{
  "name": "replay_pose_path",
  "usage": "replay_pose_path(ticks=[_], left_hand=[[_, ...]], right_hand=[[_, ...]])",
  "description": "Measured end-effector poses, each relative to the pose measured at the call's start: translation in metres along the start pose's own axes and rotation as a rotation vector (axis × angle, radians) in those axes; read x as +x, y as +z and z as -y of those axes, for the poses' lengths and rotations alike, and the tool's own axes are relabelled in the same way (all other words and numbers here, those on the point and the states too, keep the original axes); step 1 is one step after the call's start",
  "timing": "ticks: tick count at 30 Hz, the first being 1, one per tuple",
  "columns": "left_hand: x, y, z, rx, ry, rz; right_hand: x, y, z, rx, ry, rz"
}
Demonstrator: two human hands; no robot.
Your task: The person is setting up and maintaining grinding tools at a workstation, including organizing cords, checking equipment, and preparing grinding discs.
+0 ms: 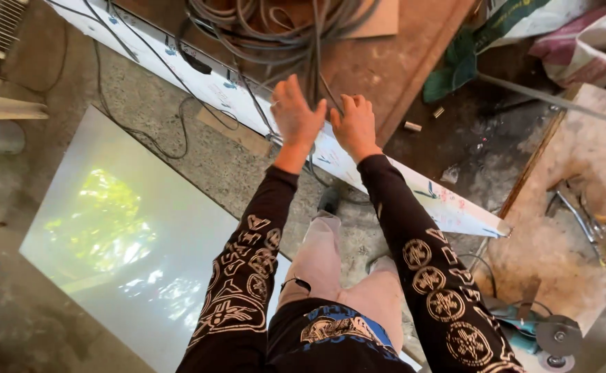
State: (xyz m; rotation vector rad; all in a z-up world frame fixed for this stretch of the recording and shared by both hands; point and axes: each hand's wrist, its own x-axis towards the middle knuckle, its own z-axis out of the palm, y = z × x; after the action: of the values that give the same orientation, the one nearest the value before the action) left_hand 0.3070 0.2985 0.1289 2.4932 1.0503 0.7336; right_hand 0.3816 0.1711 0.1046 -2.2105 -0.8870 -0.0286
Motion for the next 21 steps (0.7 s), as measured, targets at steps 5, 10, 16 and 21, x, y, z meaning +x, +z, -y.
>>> replay_pose_path(ticks=[5,10,16,21], left_hand=[[0.037,0.03,0.012,0.132,0.042,0.228],[0.069,0.031,0.025,0.192,0.079,0.236],[0.115,0.048,0.045,0.338,0.31,0.316],[0.138,0.007,0.018,0.363,0.313,0.767]], right_hand=[[0.004,0.05,-0.023,-0.082,0.227,0.204],[-0.026,-0.081,0.031,0.315,0.478,0.175],[-0.166,-0.283,0.062,0.508,0.684,0.13],[-0.333,-0.405,0.059,0.642,0.735,-0.138]])
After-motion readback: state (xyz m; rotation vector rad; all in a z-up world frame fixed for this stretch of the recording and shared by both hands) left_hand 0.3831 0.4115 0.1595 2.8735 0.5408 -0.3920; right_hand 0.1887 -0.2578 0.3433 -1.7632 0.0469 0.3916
